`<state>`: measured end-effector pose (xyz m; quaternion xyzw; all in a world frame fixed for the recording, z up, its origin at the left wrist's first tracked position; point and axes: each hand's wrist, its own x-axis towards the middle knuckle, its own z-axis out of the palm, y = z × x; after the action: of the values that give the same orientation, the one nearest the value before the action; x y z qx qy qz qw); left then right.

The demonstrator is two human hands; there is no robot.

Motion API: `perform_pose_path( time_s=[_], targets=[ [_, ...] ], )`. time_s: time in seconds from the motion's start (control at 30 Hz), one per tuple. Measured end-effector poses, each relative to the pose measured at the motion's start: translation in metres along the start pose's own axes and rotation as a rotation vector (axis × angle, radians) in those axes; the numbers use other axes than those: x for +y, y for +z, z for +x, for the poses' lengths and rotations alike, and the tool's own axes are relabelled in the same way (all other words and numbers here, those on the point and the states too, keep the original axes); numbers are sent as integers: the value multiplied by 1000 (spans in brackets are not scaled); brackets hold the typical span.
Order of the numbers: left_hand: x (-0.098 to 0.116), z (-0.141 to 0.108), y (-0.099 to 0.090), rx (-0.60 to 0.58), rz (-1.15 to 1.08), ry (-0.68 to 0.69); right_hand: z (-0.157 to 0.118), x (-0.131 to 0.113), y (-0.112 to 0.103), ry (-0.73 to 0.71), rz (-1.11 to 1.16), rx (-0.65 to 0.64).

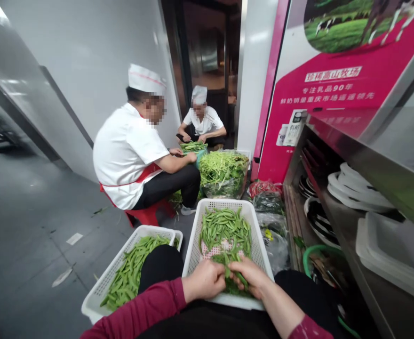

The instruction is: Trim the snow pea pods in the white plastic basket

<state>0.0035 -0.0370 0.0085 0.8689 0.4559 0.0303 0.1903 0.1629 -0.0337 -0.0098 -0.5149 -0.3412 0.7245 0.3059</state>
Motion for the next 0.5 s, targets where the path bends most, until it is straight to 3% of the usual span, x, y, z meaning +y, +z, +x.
perform_pose_path(
  time_s=[0.2, 0.27, 0.33, 0.43, 0.5],
  targets=[
    [-46, 13, -8, 69, 1, -398, -33, 8, -12, 76, 180, -169],
    [-52, 12, -11, 71, -8, -420, -40, 14, -16, 83, 249, -176],
    [-45, 6, -10, 85, -5, -294, -40, 18, -19, 93, 281, -163],
    [-21, -3, -5, 81, 47, 33, -31, 21, -18, 100, 276, -142],
    [-9, -6, -4, 69, 114, 195, -22, 19, -18, 79, 202, -195]
  ],
)
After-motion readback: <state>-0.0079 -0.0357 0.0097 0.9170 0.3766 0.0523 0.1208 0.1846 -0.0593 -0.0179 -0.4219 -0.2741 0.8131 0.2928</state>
